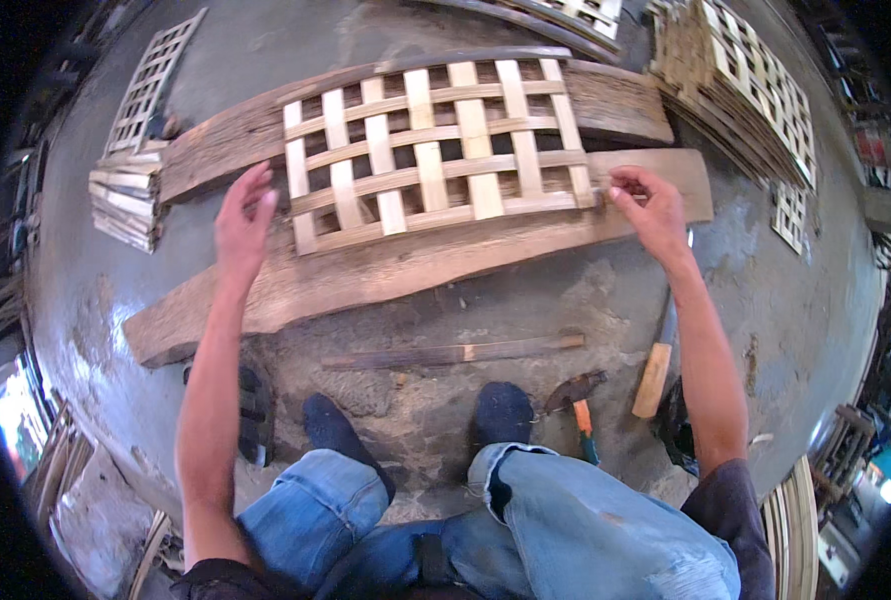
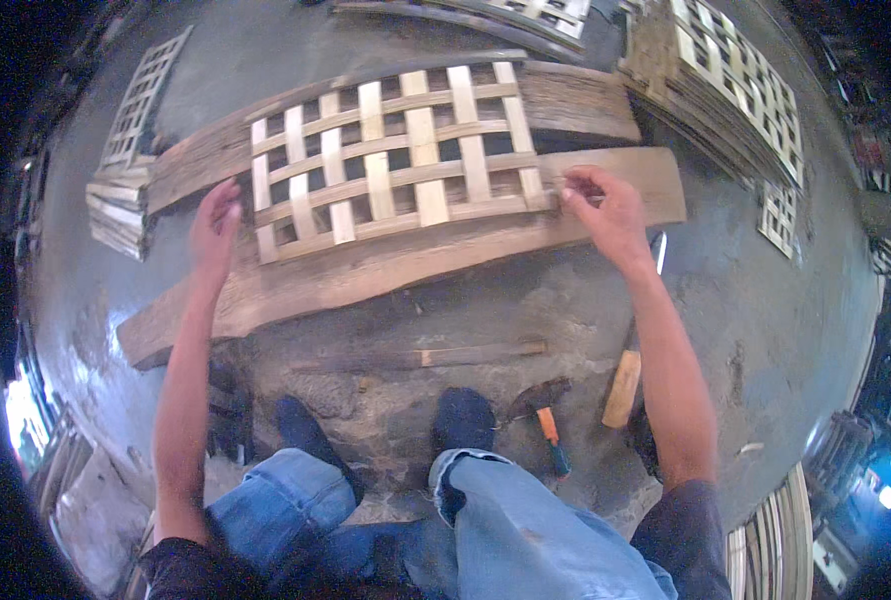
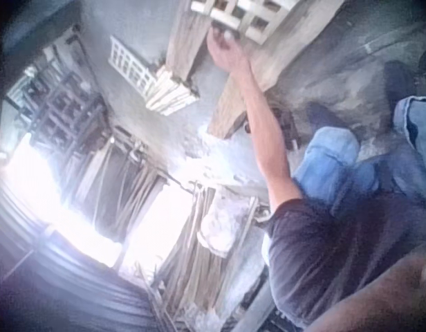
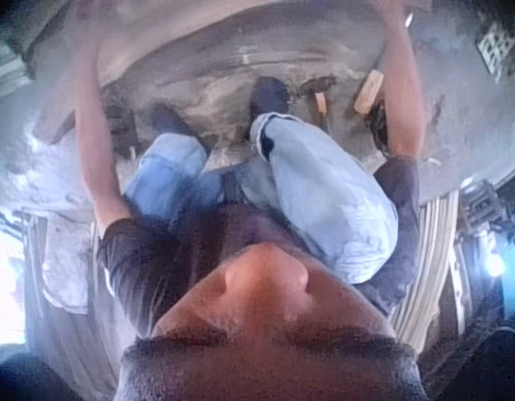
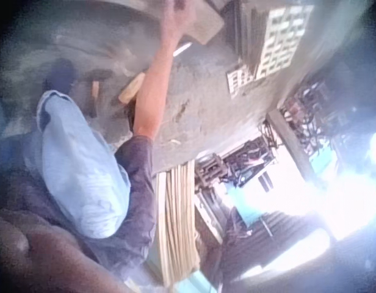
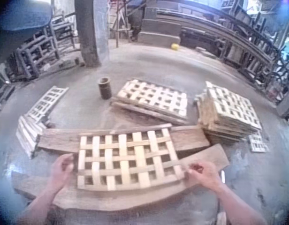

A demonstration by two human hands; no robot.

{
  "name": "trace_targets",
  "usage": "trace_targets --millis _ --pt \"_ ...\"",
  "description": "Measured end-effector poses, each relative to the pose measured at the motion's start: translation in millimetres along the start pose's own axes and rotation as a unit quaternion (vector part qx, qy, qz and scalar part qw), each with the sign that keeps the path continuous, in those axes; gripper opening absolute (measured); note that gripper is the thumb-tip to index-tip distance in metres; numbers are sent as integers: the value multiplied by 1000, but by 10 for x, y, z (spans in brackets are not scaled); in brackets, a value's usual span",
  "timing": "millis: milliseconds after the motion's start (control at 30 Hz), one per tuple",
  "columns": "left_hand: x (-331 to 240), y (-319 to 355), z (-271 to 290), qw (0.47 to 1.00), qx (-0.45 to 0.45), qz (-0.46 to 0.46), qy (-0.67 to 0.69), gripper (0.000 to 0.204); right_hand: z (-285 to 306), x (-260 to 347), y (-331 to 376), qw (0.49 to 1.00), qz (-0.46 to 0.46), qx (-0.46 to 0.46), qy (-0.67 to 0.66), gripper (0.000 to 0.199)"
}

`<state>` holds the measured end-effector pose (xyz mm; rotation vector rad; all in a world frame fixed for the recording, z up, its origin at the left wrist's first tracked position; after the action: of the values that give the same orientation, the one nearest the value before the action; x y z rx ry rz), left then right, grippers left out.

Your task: The person assembles a wooden lattice by interlacing thin wooden strips and securing them with nails. They use a hammer to drive nails into the lattice and a knife to trim excess material. The person works on a wooden plank placed on the floor.

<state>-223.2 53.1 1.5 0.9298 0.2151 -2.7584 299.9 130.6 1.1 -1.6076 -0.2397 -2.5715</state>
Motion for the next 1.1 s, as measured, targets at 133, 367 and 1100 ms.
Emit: trace_targets --millis 133,367,1100 --pt "-161 246 147 987 11 -118 -107 30 6 55 118 999 23 41 -1 29" --pt "-200 447 66 985 48 -134 -102 36 -57 125 92 995 55 65 59 33" --pt "11 594 -30 991 30 -109 -73 54 -61 113 50 993 38 103 40 31"
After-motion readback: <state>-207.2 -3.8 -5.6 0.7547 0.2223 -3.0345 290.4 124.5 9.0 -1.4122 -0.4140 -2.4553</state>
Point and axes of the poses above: each hand's wrist, its own y-axis away from the middle knuckle, its own z-axis out of the back of the hand, x = y × z, the point moved 4 cm from there along -y, towards the middle knuckle, and after that the axes turned 15 degrees about -y, right-handed, at the moved point
